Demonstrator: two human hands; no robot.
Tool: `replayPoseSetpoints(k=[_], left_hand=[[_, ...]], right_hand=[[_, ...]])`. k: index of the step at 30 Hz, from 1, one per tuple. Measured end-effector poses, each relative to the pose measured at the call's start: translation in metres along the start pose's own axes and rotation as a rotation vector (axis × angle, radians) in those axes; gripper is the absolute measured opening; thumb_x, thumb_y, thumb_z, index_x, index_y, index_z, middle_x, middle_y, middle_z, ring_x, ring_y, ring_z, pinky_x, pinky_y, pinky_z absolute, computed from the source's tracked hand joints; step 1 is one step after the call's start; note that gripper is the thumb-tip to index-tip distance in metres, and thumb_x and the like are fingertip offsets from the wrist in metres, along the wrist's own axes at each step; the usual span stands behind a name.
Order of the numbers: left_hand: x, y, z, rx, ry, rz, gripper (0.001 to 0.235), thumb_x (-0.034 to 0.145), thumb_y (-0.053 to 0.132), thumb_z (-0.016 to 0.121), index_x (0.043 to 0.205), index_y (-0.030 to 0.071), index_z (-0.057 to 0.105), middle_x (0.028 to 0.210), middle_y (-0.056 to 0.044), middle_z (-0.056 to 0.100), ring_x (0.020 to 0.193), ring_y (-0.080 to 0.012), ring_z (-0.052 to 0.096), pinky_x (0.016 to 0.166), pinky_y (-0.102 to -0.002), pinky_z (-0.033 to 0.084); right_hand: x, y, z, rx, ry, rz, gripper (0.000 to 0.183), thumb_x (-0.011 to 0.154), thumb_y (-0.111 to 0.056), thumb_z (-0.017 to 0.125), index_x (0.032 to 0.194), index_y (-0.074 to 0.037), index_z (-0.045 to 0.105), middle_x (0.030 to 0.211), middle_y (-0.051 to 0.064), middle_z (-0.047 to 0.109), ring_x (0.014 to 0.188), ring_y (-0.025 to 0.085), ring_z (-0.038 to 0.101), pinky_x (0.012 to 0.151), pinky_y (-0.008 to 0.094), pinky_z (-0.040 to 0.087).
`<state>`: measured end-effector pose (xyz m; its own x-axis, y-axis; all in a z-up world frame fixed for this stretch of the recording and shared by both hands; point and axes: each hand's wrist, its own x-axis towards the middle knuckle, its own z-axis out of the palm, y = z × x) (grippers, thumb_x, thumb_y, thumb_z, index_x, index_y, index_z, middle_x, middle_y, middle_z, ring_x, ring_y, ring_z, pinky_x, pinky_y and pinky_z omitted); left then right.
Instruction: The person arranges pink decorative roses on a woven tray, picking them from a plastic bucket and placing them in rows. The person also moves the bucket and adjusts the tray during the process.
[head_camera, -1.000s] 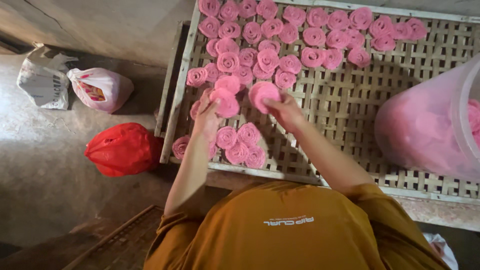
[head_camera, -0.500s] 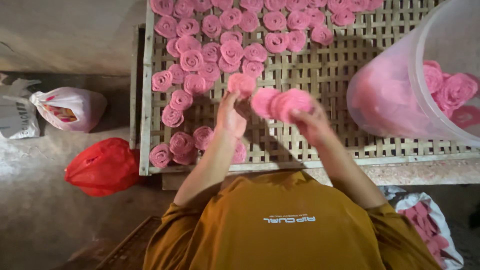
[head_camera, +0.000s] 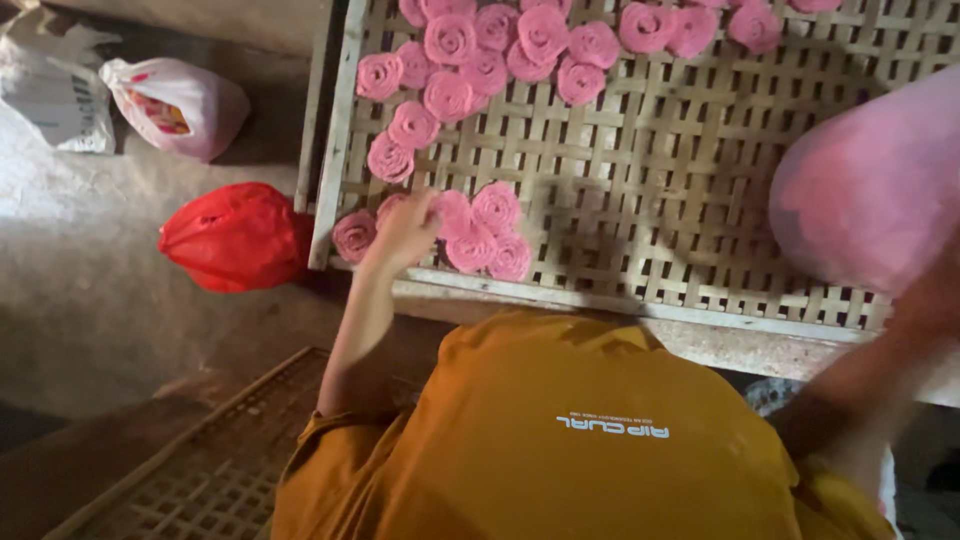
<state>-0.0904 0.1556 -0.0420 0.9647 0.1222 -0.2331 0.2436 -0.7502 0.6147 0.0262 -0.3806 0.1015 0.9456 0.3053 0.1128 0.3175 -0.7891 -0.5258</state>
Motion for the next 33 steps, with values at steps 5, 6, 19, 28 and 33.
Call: replayPoseSetpoints(k=[5,6,19,28,33], left_hand=[[-0.012,0.021,0.014,0.202,0.153,0.041,0.060,0.084,0.019,0.074,0.139,0.011,0.052,0.137,-0.022,0.050,0.125,-0.0479,0.047,0.104,-0.057,0.042],[-0.011,0.027,0.014,0.231,0.117,-0.028,0.063,0.085,0.020,0.073,0.143,0.013,0.049,0.142,-0.020,0.048,0.130,-0.0458,0.046,0.107,-0.057,0.041],[-0.001,0.023,-0.015,-0.449,0.050,-0.110,0.042,0.084,0.013,0.075,0.124,0.014,0.065,0.119,-0.010,0.071,0.109,-0.0251,0.071,0.093,-0.039,0.059],[-0.037,0.050,0.010,0.172,0.155,0.215,0.046,0.076,0.011,0.084,0.118,0.012,0.065,0.116,-0.017,0.056,0.111,-0.0417,0.055,0.094,-0.048,0.047],[-0.024,0.097,0.013,-0.445,0.047,0.361,0.077,0.083,0.010,0.069,0.153,0.010,0.037,0.150,-0.020,0.047,0.133,-0.0340,0.053,0.109,-0.041,0.045]], right_hand=[[0.044,-0.145,0.175,0.272,-0.555,-0.471,0.101,0.076,-0.036,0.089,0.161,-0.024,0.035,0.170,0.020,0.020,0.157,0.044,0.017,0.125,0.056,0.023],[0.051,-0.162,0.202,0.262,-0.521,-0.632,0.114,0.063,-0.036,0.093,0.159,-0.026,0.030,0.167,0.022,0.021,0.155,0.044,0.019,0.125,0.055,0.023],[0.049,-0.136,0.224,0.161,-0.604,-0.332,0.047,0.081,-0.017,0.076,0.128,-0.016,0.069,0.127,0.007,0.070,0.113,0.028,0.067,0.095,0.039,0.055],[0.018,-0.078,0.240,1.144,-0.558,0.238,0.031,0.092,-0.010,0.081,0.120,0.000,0.072,0.106,0.008,0.076,0.092,0.014,0.070,0.080,0.030,0.059],[-0.010,-0.095,0.212,1.496,-0.653,0.514,0.044,0.085,-0.008,0.077,0.127,-0.013,0.064,0.098,0.007,0.074,0.079,0.017,0.071,0.062,0.030,0.055]])
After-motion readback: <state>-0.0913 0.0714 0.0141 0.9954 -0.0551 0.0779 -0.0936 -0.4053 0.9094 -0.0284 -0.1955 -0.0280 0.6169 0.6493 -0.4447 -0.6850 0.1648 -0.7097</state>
